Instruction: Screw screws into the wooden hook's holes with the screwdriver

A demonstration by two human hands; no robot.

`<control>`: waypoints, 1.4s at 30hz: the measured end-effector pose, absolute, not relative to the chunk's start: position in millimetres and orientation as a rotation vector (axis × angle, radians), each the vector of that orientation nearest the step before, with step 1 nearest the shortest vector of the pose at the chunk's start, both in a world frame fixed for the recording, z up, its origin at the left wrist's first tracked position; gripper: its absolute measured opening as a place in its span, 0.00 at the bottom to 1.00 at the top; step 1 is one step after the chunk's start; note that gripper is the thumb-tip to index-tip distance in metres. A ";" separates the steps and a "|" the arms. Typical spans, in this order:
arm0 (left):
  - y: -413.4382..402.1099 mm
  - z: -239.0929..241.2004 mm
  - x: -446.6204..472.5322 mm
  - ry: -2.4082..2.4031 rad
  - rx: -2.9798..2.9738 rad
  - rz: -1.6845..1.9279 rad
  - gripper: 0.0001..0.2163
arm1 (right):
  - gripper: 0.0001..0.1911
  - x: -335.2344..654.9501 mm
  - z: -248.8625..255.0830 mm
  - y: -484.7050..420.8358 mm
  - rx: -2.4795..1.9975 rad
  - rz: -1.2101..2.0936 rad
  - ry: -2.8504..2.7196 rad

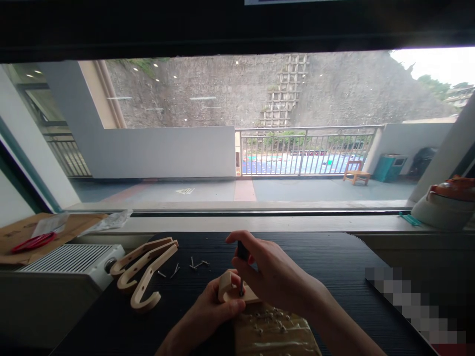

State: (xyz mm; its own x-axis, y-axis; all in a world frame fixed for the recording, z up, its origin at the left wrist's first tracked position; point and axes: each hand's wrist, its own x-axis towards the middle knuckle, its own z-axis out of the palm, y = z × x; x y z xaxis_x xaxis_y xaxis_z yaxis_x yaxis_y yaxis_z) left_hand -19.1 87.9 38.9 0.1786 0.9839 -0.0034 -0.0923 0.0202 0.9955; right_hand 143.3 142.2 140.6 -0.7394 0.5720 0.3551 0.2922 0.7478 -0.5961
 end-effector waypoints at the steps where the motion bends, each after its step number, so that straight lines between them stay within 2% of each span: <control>1: 87.8 40.0 -19.1 1.013 1.218 1.110 0.15 | 0.16 143.3 140.8 142.1 -0.654 0.717 -2.419; 42: 89.7 35.2 -19.9 1.030 1.185 1.082 0.14 | 0.16 142.3 135.1 147.8 -0.678 0.646 -2.399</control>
